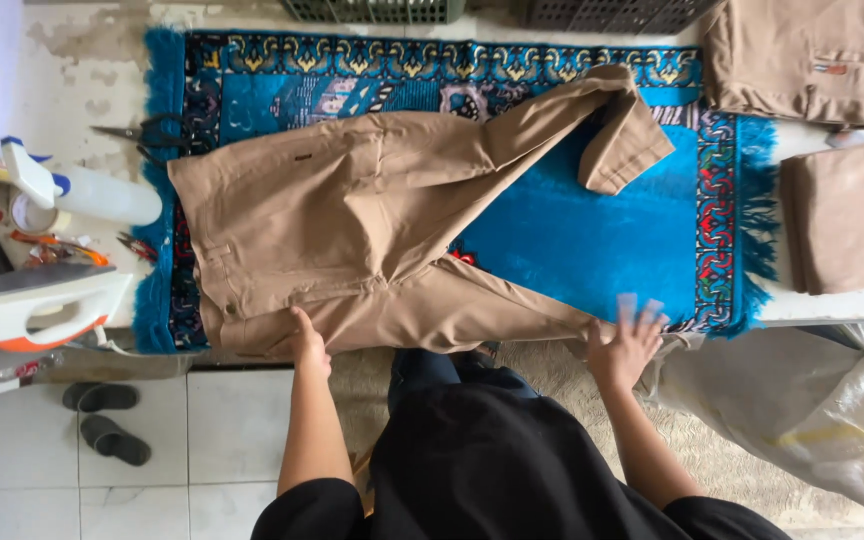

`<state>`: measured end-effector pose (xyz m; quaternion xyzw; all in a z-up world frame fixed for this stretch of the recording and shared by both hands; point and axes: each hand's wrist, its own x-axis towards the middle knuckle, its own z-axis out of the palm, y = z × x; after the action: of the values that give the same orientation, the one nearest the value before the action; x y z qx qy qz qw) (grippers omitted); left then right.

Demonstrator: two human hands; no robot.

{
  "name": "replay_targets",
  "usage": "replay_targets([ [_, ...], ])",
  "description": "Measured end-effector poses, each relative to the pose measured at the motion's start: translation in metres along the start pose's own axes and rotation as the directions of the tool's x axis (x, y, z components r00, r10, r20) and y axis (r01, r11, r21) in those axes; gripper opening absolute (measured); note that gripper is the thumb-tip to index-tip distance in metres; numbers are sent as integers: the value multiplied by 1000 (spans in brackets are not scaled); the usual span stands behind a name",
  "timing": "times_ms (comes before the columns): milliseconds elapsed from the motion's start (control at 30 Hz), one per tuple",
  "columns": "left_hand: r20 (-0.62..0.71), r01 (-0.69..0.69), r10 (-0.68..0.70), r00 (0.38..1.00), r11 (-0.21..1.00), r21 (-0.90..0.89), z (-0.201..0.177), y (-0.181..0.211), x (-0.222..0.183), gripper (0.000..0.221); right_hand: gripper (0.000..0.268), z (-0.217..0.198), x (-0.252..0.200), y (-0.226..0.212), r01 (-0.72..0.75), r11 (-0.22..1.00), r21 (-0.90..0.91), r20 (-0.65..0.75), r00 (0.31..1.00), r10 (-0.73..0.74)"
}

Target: A person irons a pair of tan pants on a patterned mat, uses a spray bottle, and folds the pants neatly.

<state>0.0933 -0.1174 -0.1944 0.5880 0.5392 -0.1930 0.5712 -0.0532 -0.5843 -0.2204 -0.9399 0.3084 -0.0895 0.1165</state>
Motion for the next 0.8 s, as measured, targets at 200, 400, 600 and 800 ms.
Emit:
replay_targets([
  [200,-80,-53,49,996,997,-50,-1,-16,20,106,63,12,-14,13,307,938,-163,2,951,-310],
  [400,-310,-35,-122,943,890,-455,-9,-66,98,88,63,38,-5,-52,541,839,-57,-24,839,-543],
  [600,293,341,-179,939,596,-727,-38,-83,120,46,47,32,-9,-91,514,857,35,135,847,-514],
  [800,158,226,-162,974,688,-689,-59,-95,104,64,15,79,20,-41,525,848,78,190,827,-529],
])
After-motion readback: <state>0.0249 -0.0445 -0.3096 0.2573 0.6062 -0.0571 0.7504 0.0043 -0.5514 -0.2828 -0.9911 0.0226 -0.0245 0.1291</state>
